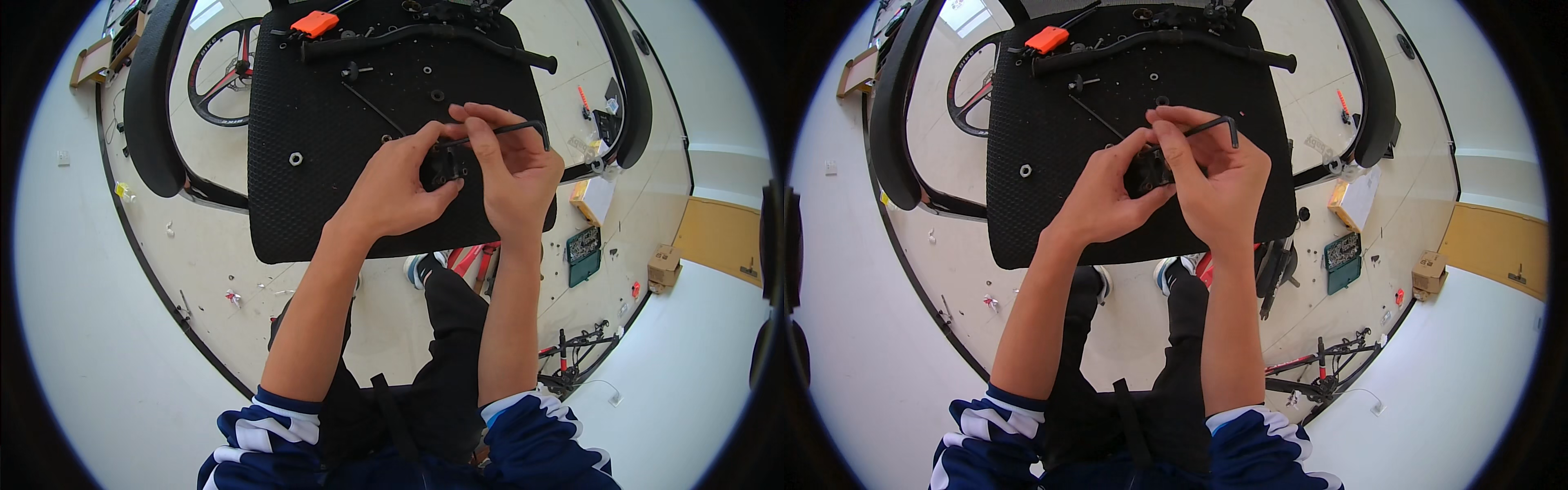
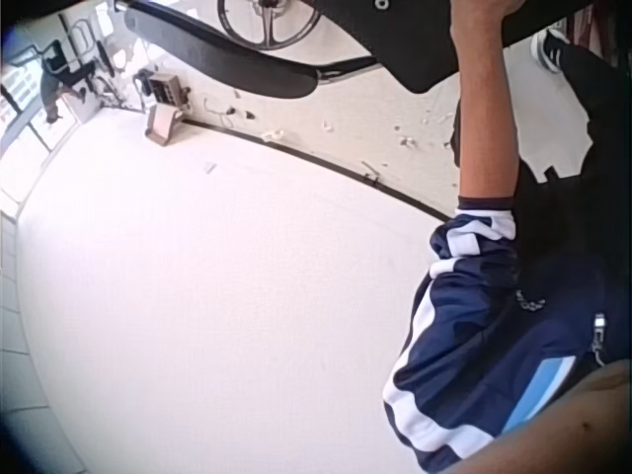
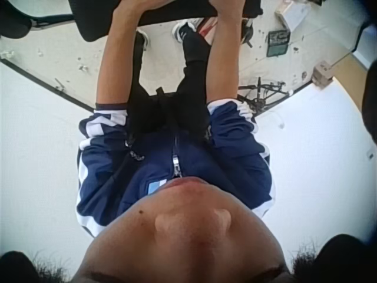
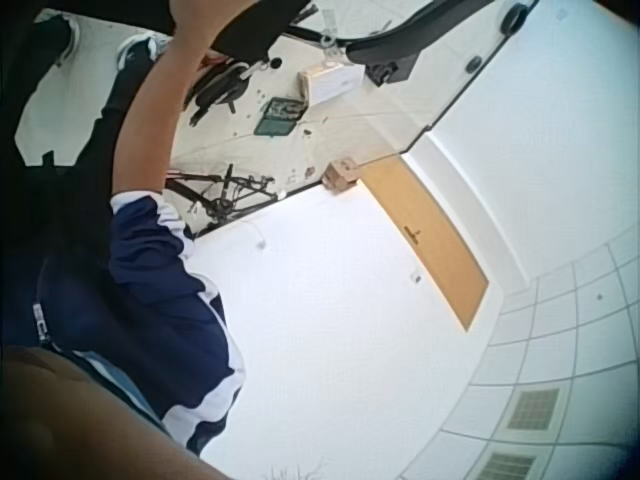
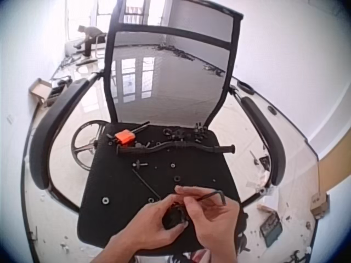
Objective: The person assembles a bicycle component on a chair, using an Allen key to tighten screws on a black part. They then attach the part to a handlebar and secure it with additional screws.
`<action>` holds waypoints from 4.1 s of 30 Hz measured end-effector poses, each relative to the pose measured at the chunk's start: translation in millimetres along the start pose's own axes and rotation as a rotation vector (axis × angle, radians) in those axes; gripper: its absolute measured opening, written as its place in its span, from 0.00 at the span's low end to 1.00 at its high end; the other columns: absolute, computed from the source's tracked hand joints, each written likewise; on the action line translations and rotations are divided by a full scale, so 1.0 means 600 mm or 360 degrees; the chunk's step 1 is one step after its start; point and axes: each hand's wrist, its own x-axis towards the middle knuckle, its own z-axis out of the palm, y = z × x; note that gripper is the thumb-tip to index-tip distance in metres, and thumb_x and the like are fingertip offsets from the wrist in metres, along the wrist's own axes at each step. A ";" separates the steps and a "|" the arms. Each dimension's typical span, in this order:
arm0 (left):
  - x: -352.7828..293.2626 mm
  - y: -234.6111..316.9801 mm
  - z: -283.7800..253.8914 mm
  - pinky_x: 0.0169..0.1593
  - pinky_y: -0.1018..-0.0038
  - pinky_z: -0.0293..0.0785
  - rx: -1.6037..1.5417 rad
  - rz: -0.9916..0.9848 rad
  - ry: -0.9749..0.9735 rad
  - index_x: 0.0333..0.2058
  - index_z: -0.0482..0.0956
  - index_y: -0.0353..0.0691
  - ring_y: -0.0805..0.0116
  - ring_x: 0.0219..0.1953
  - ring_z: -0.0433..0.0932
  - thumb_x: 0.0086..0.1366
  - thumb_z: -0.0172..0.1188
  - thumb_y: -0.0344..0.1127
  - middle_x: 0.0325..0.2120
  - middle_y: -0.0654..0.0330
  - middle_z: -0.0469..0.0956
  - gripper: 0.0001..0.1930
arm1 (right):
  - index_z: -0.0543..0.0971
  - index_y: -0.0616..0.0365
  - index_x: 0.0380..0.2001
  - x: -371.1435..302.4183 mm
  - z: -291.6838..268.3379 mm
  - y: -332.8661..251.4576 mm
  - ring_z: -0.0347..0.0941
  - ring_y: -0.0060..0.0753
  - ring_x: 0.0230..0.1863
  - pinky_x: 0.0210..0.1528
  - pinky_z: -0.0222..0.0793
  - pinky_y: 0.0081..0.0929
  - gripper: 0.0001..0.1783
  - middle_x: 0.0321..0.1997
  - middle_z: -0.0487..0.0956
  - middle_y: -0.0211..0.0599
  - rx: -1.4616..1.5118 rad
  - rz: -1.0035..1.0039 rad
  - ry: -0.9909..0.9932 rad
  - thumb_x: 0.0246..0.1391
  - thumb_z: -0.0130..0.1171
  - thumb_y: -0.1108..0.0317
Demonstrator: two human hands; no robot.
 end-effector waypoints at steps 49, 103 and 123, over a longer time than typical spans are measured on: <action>0.002 -0.007 0.001 0.33 0.75 0.72 0.0210 0.0024 0.0066 0.48 0.74 0.36 0.68 0.28 0.78 0.56 0.66 0.31 0.30 0.55 0.81 0.21 | 0.85 0.65 0.41 -0.006 -0.036 -0.032 0.84 0.28 0.39 0.46 0.77 0.23 0.13 0.36 0.86 0.40 -0.0183 0.0257 -0.0419 0.49 0.64 0.81; 0.004 0.005 -0.008 0.36 0.74 0.72 0.0082 -0.0052 0.0078 0.48 0.74 0.37 0.70 0.29 0.76 0.57 0.68 0.33 0.26 0.58 0.77 0.20 | 0.87 0.63 0.33 -0.008 -0.050 -0.018 0.83 0.24 0.33 0.38 0.76 0.18 0.05 0.30 0.85 0.34 -0.0314 0.0335 -0.0300 0.52 0.70 0.74; 0.002 0.010 -0.014 0.37 0.74 0.73 -0.0074 -0.0082 0.0040 0.47 0.75 0.36 0.69 0.30 0.77 0.54 0.66 0.30 0.30 0.57 0.79 0.21 | 0.85 0.64 0.37 -0.010 -0.020 -0.014 0.80 0.21 0.34 0.41 0.75 0.19 0.10 0.34 0.85 0.34 -0.0180 0.0123 -0.0414 0.52 0.59 0.80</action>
